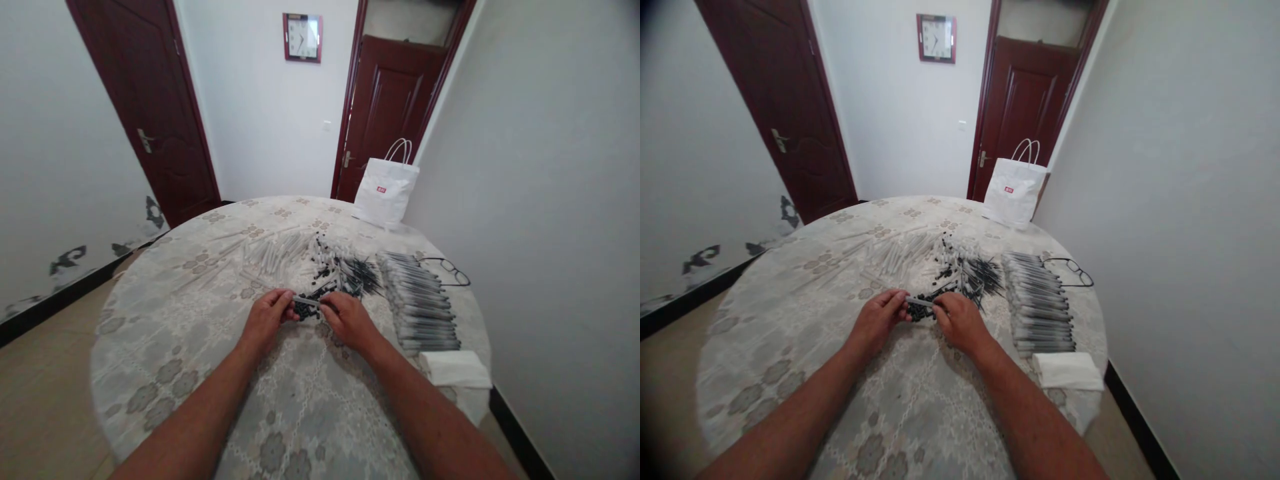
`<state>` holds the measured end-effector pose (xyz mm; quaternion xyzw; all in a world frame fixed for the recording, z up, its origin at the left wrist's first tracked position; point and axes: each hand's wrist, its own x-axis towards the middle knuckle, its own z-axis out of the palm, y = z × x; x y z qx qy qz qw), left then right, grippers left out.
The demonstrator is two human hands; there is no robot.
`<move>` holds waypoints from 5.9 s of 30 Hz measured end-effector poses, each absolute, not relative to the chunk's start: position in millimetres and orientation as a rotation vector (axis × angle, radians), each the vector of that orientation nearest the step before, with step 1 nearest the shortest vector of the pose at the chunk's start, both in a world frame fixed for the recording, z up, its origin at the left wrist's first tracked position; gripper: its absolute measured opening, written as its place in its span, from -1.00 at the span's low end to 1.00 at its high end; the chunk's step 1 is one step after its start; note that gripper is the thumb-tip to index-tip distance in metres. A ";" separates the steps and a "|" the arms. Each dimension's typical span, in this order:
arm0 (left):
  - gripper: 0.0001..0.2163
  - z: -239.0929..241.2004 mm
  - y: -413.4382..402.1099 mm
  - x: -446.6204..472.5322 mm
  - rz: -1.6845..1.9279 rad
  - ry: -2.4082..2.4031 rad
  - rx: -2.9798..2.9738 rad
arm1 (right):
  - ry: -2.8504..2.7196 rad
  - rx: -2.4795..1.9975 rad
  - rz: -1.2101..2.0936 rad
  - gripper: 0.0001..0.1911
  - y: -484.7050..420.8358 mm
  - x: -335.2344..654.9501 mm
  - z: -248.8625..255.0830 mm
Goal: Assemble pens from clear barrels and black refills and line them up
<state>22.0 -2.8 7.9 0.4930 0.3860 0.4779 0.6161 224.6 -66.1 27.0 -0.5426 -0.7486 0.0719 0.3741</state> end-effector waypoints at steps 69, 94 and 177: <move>-0.71 3.1 0.4 20.6 1.220 0.995 1.244 | -1.878 -1.900 -0.532 -0.62 -12.7 459.4 49.4; -0.79 3.8 -0.3 19.8 1.273 1.140 1.308 | -2.742 -1.924 -0.223 -0.74 37.4 255.5 44.7; -0.84 6.4 0.5 19.8 1.105 0.521 0.591 | -0.969 -0.930 1.027 -0.75 -45.8 214.8 19.5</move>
